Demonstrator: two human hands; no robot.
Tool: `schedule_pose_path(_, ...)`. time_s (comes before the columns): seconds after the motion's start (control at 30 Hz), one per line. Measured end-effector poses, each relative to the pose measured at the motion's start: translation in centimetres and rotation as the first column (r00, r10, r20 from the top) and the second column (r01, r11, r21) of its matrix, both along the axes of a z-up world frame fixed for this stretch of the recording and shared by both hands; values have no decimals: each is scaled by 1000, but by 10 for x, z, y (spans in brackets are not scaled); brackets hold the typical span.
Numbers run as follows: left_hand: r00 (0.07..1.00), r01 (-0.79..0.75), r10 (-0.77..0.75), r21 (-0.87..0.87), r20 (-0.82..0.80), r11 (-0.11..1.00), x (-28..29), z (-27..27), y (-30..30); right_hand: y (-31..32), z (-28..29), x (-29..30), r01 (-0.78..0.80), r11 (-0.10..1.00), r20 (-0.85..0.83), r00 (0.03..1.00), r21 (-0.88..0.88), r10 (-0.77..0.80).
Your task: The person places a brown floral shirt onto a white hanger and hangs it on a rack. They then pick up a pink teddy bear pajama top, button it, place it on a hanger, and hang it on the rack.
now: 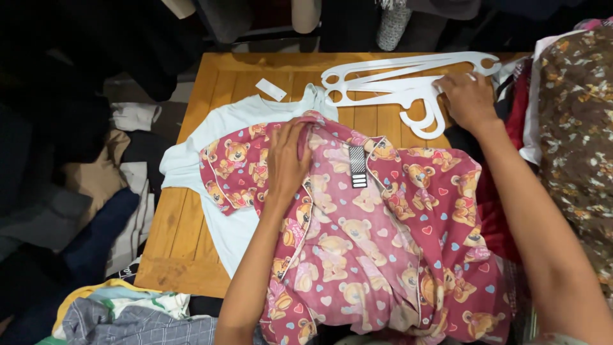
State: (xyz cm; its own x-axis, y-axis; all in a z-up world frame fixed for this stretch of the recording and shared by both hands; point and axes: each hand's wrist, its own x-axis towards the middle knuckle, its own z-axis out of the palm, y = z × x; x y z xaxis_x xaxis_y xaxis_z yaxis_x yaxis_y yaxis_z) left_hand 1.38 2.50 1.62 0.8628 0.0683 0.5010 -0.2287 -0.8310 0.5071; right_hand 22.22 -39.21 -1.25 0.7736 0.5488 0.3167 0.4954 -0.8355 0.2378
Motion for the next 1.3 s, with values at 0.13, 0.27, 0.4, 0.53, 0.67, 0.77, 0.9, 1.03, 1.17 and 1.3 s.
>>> schedule_pose_path(0.13, 999, 25, -26, -34, -45, 999, -1, 1, 0, 7, 7, 5, -107, 994, -51, 993, -38, 105)
schedule_pose_path(0.27, 999, 13, -15, -56, -34, 998, -11, 27, -7, 32, 70, -26, -174, 985, -49, 983, 1, 174)
schedule_pose_path(0.4, 992, 122, -126, -127, -26, 984, -12, 28, -4, 39, 112, -56, -84, 996, 232, 970, 18, 77)
schedule_pose_path(0.53, 968, 230, -248, -244, -46, 942, -16, 35, -4, 23, 138, -87, 179, 979, 275, 941, 98, -200)
schedule_pose_path(0.67, 968, 229, -243, -186, -61, 956, -13, 33, 1, 9, 185, -134, 187, 954, 30, 979, 233, -200)
schedule_pose_path(0.77, 967, 224, -230, -65, -110, 973, -16, 39, 5, 0, 198, -146, 286, 946, -295, 927, 154, -232)
schedule_pose_path(0.9, 970, 214, -216, -31, -111, 976, -23, 51, 7, 13, 185, -153, 287, 954, -568, 772, -89, -285)
schedule_pose_path(1.03, 984, 177, -177, 104, -5, 979, -22, 52, 3, 57, 166, -160, 265, 929, -676, 737, 258, -23)
schedule_pose_path(1.17, 975, 214, -218, 71, 40, 974, -23, 47, -7, 106, 159, -182, 387, 889, -755, 652, 244, -76)
schedule_pose_path(1.3, 957, 262, -256, -26, 136, 965, -23, 45, -19, 138, 138, -205, 289, 918, -671, 740, 272, -34)
